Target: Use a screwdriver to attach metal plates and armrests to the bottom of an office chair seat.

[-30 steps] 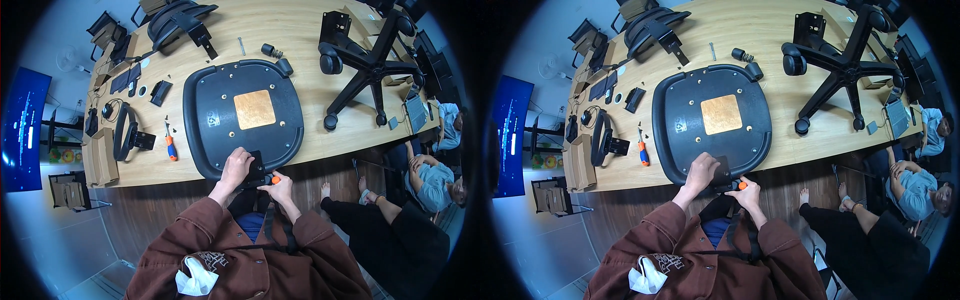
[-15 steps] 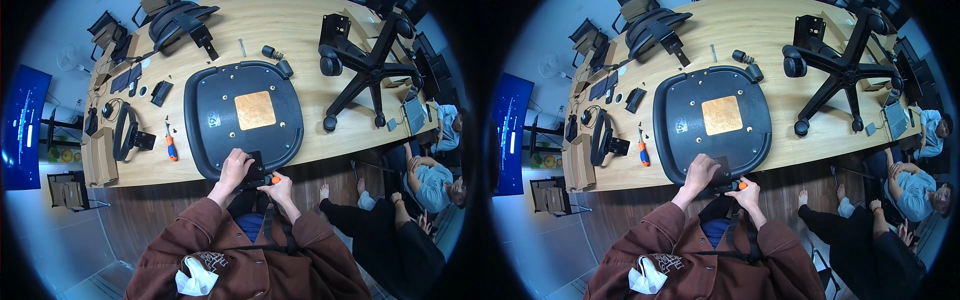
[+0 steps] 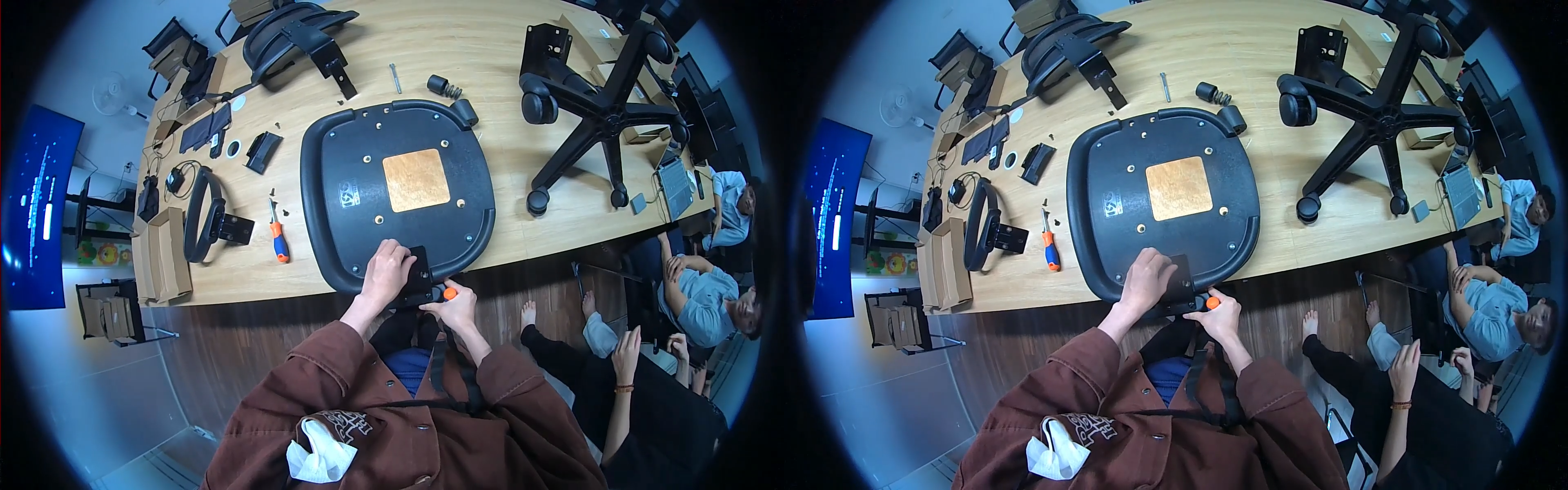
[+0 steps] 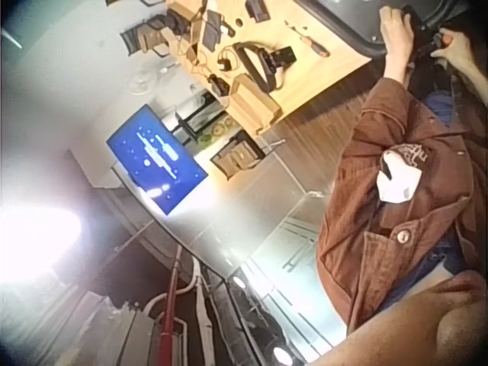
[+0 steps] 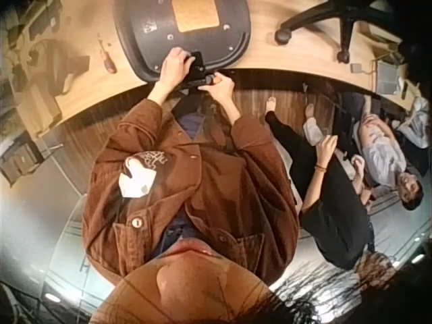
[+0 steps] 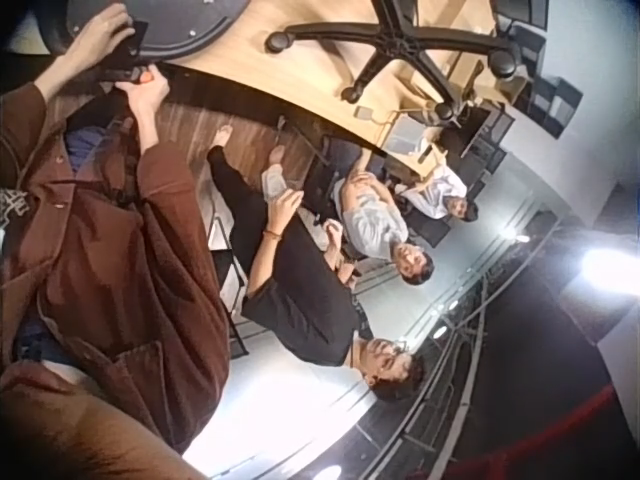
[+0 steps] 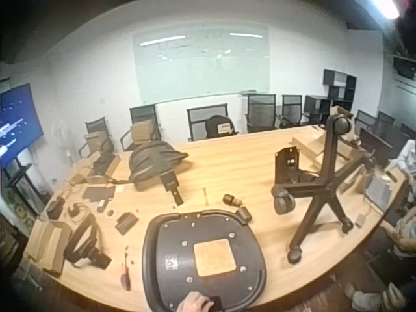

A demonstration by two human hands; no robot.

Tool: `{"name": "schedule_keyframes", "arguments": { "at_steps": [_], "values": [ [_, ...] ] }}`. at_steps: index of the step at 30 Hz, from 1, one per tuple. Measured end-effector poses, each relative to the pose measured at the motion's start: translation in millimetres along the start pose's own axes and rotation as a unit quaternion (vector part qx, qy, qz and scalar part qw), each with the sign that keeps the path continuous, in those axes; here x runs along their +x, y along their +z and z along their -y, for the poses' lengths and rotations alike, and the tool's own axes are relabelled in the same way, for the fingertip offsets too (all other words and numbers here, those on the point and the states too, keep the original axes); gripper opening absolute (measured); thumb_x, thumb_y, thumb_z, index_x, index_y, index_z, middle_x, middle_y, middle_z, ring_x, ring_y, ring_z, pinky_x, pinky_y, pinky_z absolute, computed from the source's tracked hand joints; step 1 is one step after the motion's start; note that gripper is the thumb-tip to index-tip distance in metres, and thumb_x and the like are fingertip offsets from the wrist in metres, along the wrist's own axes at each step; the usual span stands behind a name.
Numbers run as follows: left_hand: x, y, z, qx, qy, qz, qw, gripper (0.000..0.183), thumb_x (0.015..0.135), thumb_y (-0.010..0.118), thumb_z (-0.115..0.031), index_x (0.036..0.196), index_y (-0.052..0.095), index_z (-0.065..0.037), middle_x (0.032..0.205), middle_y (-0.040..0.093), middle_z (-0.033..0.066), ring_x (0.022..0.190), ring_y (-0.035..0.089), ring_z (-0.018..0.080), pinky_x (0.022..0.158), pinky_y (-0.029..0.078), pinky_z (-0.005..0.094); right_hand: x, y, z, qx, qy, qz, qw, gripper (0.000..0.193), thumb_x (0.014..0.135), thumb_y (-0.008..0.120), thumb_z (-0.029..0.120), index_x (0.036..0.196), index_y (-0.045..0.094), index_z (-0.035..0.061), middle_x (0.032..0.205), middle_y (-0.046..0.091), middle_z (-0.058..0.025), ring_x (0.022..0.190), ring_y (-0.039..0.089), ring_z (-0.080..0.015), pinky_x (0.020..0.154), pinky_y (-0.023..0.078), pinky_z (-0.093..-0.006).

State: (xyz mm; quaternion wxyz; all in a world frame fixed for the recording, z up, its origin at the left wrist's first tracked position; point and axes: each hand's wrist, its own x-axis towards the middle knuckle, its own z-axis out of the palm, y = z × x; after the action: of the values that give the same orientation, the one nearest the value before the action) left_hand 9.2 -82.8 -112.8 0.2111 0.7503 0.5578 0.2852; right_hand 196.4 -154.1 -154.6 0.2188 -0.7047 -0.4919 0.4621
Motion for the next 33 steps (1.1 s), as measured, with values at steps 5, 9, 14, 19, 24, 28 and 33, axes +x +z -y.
{"name": "schedule_keyframes", "arguments": {
  "at_steps": [5, 9, 14, 19, 24, 28, 33],
  "values": [
    [0, 3, 6, -0.015, 0.034, 0.01, 0.999, 0.009, 0.078, 0.071, 0.001, 0.086, 0.066, 0.002, 0.088, 0.06, 0.0131, 0.088, 0.06, 0.0331, 0.076, 0.051, 0.0418, -1, 1, -2, -0.005, -0.028, -0.025, 0.999, 0.068, 0.052, 0.097, 0.023, 0.108, 0.071, -0.0031, 0.093, 0.075, -0.0152, 0.083, 0.073, -0.024, 0.079, 0.056, -0.0344],
    [1, -1, 4, -0.015, 0.064, 0.022, 0.998, 0.006, 0.078, 0.069, 0.004, 0.084, 0.066, 0.004, 0.087, 0.058, 0.0136, 0.087, 0.058, 0.0321, 0.078, 0.052, 0.041, 1, 3, -5, 0.014, -0.036, -0.028, 0.999, 0.068, 0.052, 0.097, 0.022, 0.11, 0.071, -0.0028, 0.094, 0.075, -0.0149, 0.084, 0.072, -0.022, 0.08, 0.055, -0.0338],
    [4, -11, -5, -0.01, 0.058, 0.025, 0.998, 0.014, 0.078, 0.072, 0.0, 0.09, 0.066, 0.003, 0.088, 0.059, 0.0129, 0.09, 0.059, 0.0321, 0.079, 0.051, 0.0411, 2, 1, -4, 0.015, -0.023, -0.014, 1.0, 0.069, 0.052, 0.097, 0.021, 0.113, 0.071, -0.0015, 0.096, 0.075, -0.0145, 0.085, 0.072, -0.0209, 0.081, 0.055, -0.0332],
    [3, -10, -10, -0.011, 0.011, -0.023, 1.0, 0.024, 0.076, 0.078, -0.007, 0.095, 0.066, 0.001, 0.089, 0.061, 0.0123, 0.089, 0.06, 0.033, 0.077, 0.052, 0.0421, 4, 5, -12, 0.002, -0.027, -0.019, 0.999, 0.07, 0.052, 0.097, 0.021, 0.114, 0.071, -0.0006, 0.098, 0.075, -0.0143, 0.087, 0.072, -0.0187, 0.082, 0.055, -0.0328],
    [-4, 0, 5, 0.011, 0.012, -0.008, 1.0, 0.017, 0.077, 0.076, -0.004, 0.09, 0.067, 0.002, 0.088, 0.061, 0.0131, 0.085, 0.061, 0.0336, 0.074, 0.052, 0.0419, 3, 2, -4, 0.015, -0.013, -0.013, 1.0, 0.073, 0.052, 0.097, 0.023, 0.115, 0.07, -0.0017, 0.101, 0.075, -0.016, 0.09, 0.072, -0.0207, 0.086, 0.055, -0.0332],
    [0, 1, 2, -0.001, 0.029, -0.007, 1.0, 0.011, 0.078, 0.073, 0.0, 0.088, 0.067, 0.002, 0.088, 0.061, 0.0129, 0.086, 0.06, 0.0328, 0.074, 0.052, 0.0415, 3, 1, -5, 0.017, 0.002, -0.006, 1.0, 0.075, 0.051, 0.097, 0.024, 0.116, 0.07, -0.0021, 0.104, 0.074, -0.018, 0.093, 0.072, -0.0243, 0.088, 0.054, -0.0341],
    [2, 0, 5, 0.003, 0.045, 0.015, 0.999, 0.01, 0.08, 0.068, 0.003, 0.089, 0.067, 0.002, 0.087, 0.06, 0.0125, 0.088, 0.059, 0.0321, 0.077, 0.051, 0.041, 4, 5, -10, 0.016, -0.011, -0.015, 1.0, 0.074, 0.051, 0.097, 0.024, 0.115, 0.07, -0.002, 0.102, 0.074, -0.0173, 0.092, 0.072, -0.0241, 0.087, 0.055, -0.0338]
  ]
}}
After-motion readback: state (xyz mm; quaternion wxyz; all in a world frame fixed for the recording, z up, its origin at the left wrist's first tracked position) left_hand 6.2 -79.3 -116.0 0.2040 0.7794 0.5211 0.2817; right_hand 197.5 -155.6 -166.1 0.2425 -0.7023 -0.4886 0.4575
